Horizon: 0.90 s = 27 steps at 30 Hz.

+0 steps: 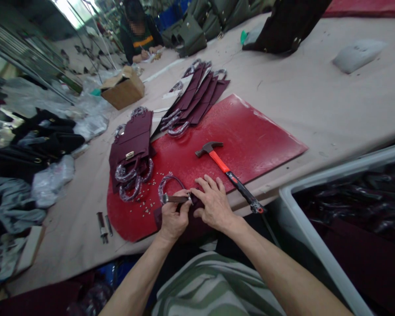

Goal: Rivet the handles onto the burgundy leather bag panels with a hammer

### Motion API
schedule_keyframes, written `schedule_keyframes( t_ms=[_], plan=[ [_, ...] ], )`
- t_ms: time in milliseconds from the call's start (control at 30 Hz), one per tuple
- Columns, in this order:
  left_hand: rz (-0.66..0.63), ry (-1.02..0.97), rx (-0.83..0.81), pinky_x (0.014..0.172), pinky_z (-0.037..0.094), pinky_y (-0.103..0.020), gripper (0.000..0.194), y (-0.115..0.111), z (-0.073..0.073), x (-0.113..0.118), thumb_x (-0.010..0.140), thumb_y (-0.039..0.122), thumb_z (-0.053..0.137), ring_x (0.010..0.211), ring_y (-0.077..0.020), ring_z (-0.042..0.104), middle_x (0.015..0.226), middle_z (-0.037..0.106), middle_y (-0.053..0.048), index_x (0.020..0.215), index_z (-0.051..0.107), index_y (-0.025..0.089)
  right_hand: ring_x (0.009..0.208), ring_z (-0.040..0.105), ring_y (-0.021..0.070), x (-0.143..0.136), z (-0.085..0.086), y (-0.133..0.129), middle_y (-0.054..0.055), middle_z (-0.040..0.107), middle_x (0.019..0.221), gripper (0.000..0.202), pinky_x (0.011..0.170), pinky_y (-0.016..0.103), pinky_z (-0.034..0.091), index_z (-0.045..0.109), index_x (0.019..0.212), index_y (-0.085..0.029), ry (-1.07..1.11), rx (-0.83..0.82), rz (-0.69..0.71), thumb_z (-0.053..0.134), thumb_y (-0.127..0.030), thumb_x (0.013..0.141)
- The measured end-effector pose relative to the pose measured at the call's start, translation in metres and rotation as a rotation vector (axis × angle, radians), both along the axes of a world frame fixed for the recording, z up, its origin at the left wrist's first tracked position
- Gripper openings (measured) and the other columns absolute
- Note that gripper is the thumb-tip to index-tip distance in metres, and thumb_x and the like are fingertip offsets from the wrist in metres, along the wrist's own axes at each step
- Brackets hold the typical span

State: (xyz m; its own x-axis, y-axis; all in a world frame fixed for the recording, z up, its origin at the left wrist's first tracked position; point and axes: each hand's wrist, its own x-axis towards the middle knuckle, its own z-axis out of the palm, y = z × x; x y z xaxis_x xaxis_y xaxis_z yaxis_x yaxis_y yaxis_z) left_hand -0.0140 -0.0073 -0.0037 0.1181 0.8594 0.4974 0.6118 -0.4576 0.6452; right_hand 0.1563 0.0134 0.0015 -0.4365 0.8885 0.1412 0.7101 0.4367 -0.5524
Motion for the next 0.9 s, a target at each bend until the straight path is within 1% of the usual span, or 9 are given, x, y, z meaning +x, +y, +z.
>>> schedule_keyframes(
  t_ms=[100,167,233,367,500,667,733,767,900],
  plan=[
    [0.009,-0.014,-0.05,0.093,0.056,-0.038,0.018,0.001,-0.002,0.002,0.09,0.016,0.056,0.101,-0.0219,0.07,0.104,0.073,-0.009,0.106,0.064,0.02,0.135,0.04,0.0323,0.011,0.008,0.006,0.011,0.049,0.144,0.055,0.113,0.055,0.028,0.06,0.129,-0.022,0.048,0.018,0.008,0.074,-0.019,0.076],
    [0.011,-0.062,-0.071,0.093,0.056,-0.036,0.018,0.002,-0.004,0.003,0.089,0.016,0.057,0.1,-0.0216,0.07,0.104,0.073,-0.009,0.105,0.064,0.019,0.128,0.046,0.0318,0.025,0.018,0.013,0.014,0.051,0.14,0.044,0.108,0.05,0.036,0.061,0.125,-0.018,0.044,0.076,-0.092,0.067,-0.019,0.082],
    [0.007,-0.116,-0.08,0.093,0.056,-0.036,0.018,0.002,-0.005,0.003,0.088,0.017,0.058,0.1,-0.0214,0.07,0.104,0.074,-0.009,0.104,0.065,0.019,0.122,0.048,0.0354,0.042,0.029,0.022,0.018,0.053,0.133,0.038,0.103,0.051,0.04,0.062,0.121,-0.015,-0.031,0.079,-0.235,0.065,-0.02,0.083],
    [0.001,-0.157,-0.081,0.094,0.055,-0.037,0.015,0.002,-0.007,0.004,0.087,0.017,0.059,0.1,-0.0214,0.07,0.104,0.074,-0.008,0.102,0.065,0.02,0.108,0.054,0.0371,0.064,0.042,0.04,0.019,0.057,0.109,0.022,0.093,0.051,0.042,0.059,0.099,-0.015,-0.047,-0.279,-0.431,0.062,-0.018,0.078],
    [-0.003,-0.168,-0.073,0.094,0.055,-0.037,0.016,0.002,-0.008,0.005,0.087,0.016,0.059,0.101,-0.0221,0.069,0.104,0.073,-0.007,0.102,0.064,0.021,0.075,0.059,0.024,0.064,0.054,0.054,0.008,0.056,0.077,0.011,0.069,0.036,0.05,0.05,0.079,-0.02,0.068,-0.496,-0.392,0.059,-0.022,0.074],
    [0.001,-0.151,-0.075,0.09,0.055,-0.036,0.013,0.003,-0.005,0.006,0.086,0.016,0.059,0.095,-0.0225,0.069,0.099,0.073,-0.007,0.097,0.064,0.021,0.044,0.039,0.012,0.052,0.095,0.038,-0.002,0.044,0.062,0.017,0.041,0.025,0.038,0.042,0.077,-0.023,0.215,-0.643,-0.299,0.04,-0.037,0.086],
    [-0.005,-0.143,-0.074,0.09,0.054,-0.036,0.011,0.003,-0.002,0.006,0.086,0.015,0.059,0.094,-0.0227,0.069,0.098,0.073,-0.007,0.094,0.064,0.021,0.041,0.035,0.0113,0.052,0.119,0.02,-0.004,0.041,0.059,0.029,0.039,0.024,0.033,0.041,0.079,-0.024,0.275,-0.542,-0.299,0.032,-0.048,0.093],
    [-0.009,-0.139,-0.072,0.09,0.054,-0.036,0.011,0.003,-0.001,0.006,0.085,0.014,0.06,0.095,-0.0229,0.069,0.098,0.073,-0.007,0.093,0.064,0.021,0.041,0.036,0.0114,0.053,0.13,0.01,-0.005,0.041,0.058,0.035,0.039,0.024,0.031,0.042,0.079,-0.024,0.296,-0.416,-0.289,0.032,-0.053,0.095],
    [-0.012,-0.118,-0.074,0.09,0.053,-0.036,0.013,0.004,0.0,0.006,0.084,0.013,0.061,0.095,-0.023,0.068,0.097,0.073,-0.006,0.094,0.063,0.021,0.042,0.042,0.0127,0.066,0.156,-0.022,-0.004,0.044,0.052,0.039,0.045,0.028,0.029,0.048,0.076,-0.024,0.112,0.268,-0.102,0.04,-0.052,0.101]
  ],
)
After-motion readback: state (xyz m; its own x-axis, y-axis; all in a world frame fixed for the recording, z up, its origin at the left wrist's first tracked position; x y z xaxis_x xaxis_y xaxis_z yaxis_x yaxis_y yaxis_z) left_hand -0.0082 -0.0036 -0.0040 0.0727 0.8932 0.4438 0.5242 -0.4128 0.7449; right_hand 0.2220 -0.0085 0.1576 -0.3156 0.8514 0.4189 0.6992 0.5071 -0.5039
